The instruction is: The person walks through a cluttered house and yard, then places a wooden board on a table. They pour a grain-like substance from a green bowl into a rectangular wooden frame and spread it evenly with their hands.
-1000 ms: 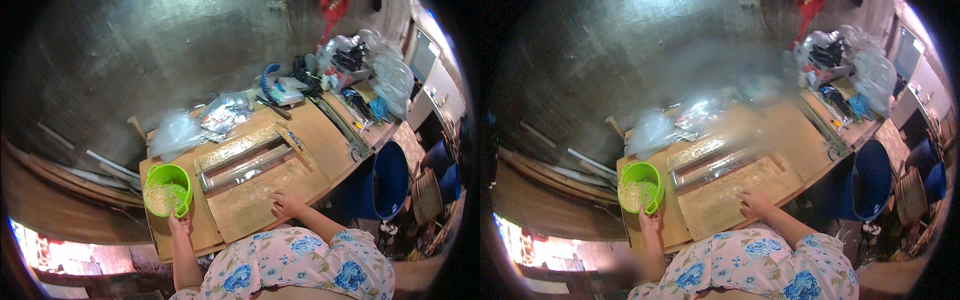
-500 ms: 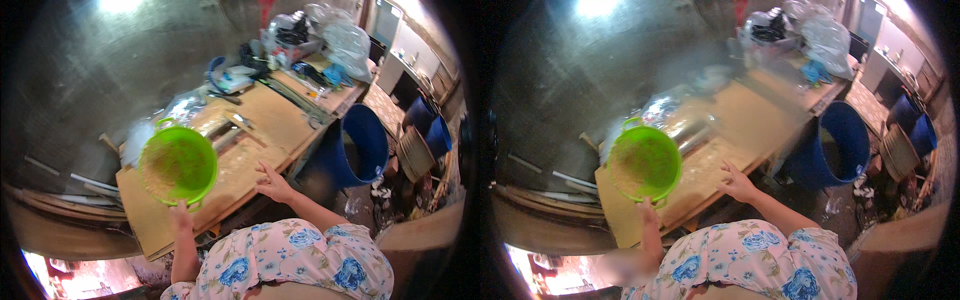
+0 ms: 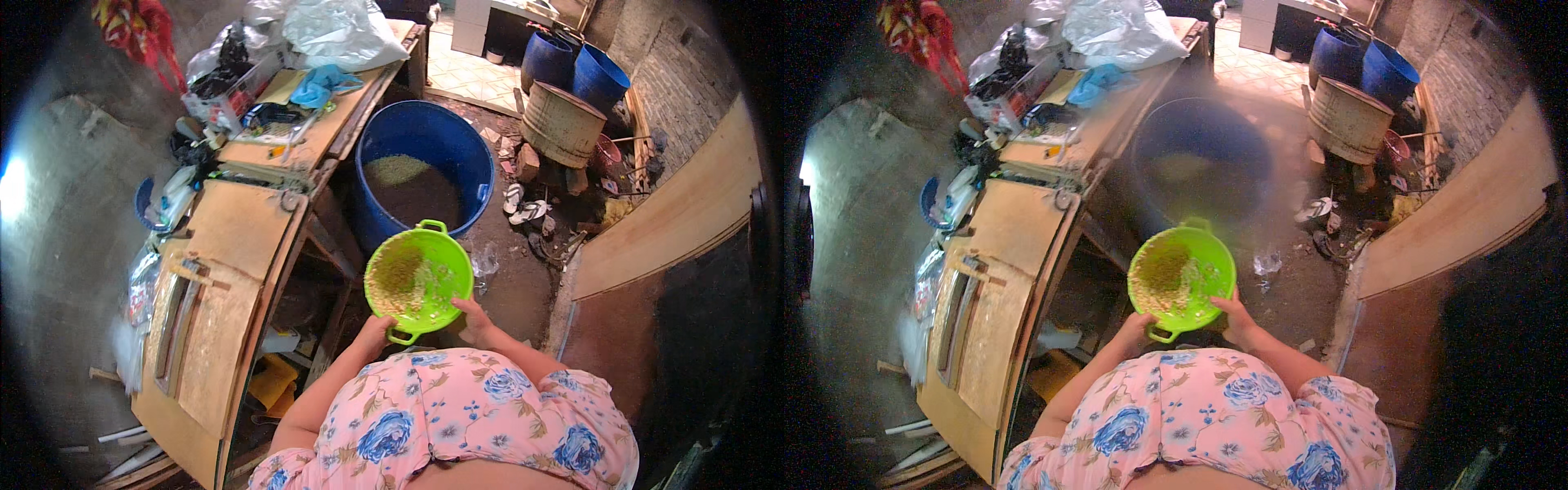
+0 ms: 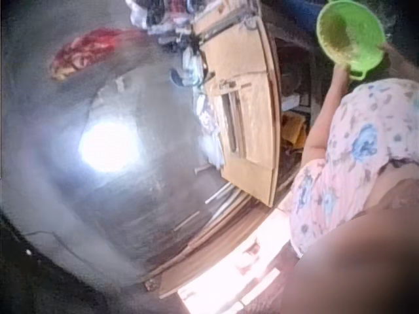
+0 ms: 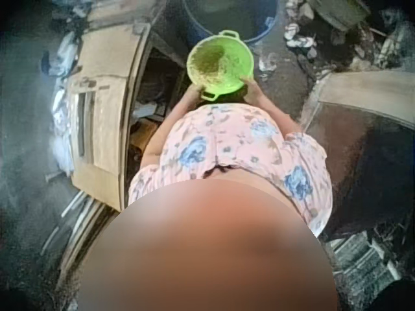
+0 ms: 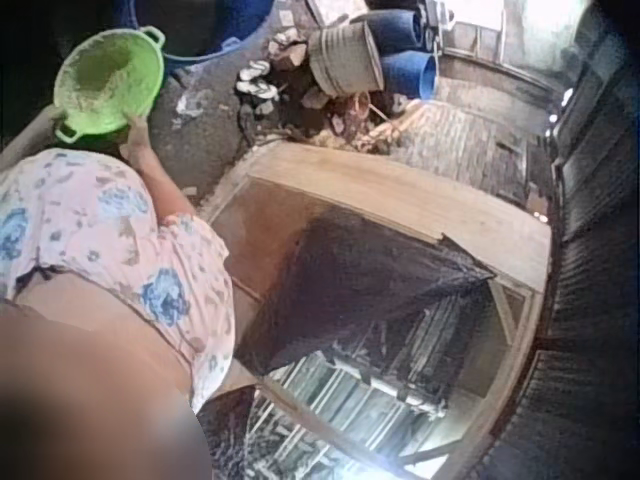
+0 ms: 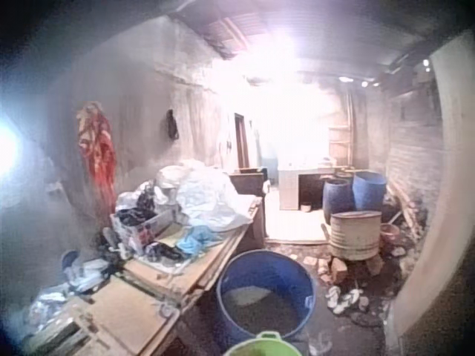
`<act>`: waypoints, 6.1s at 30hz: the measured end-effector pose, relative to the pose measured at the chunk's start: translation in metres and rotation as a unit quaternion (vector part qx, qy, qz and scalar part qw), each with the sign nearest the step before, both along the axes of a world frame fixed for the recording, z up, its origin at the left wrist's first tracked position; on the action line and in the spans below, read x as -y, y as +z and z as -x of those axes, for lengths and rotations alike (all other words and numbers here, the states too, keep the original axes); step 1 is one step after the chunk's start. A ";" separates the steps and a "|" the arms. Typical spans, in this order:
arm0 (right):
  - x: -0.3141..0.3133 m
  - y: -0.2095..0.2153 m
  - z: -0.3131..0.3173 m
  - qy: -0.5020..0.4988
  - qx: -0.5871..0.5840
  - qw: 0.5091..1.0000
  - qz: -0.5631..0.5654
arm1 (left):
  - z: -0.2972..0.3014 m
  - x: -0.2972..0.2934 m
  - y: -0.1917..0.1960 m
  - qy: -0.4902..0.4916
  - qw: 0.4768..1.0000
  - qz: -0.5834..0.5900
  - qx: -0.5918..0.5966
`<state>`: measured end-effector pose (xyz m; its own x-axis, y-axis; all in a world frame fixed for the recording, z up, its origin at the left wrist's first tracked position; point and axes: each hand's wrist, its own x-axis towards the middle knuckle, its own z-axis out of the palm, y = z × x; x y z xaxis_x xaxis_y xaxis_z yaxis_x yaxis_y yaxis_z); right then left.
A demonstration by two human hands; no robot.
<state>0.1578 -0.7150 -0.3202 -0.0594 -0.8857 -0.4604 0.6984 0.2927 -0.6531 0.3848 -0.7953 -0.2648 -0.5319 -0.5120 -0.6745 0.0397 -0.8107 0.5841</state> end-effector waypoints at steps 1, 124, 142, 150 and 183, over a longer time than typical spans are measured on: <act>-0.002 0.015 0.014 -0.021 0.012 1.000 -0.003 | 0.014 0.007 -0.023 -0.036 0.998 -0.023 -0.045; 0.411 -0.056 0.274 0.052 0.033 0.997 -0.042 | 0.252 0.374 -0.056 -0.029 0.937 0.153 0.312; 0.411 0.100 0.243 0.453 -0.243 0.851 0.106 | 0.148 0.268 -0.016 0.161 0.980 0.101 0.053; 0.311 0.113 0.017 0.470 -0.116 0.840 0.246 | -0.066 0.064 0.047 0.277 0.945 0.151 -0.088; 0.322 0.109 -0.435 0.416 -0.236 0.750 0.457 | -0.416 0.039 0.056 0.446 0.885 0.129 0.046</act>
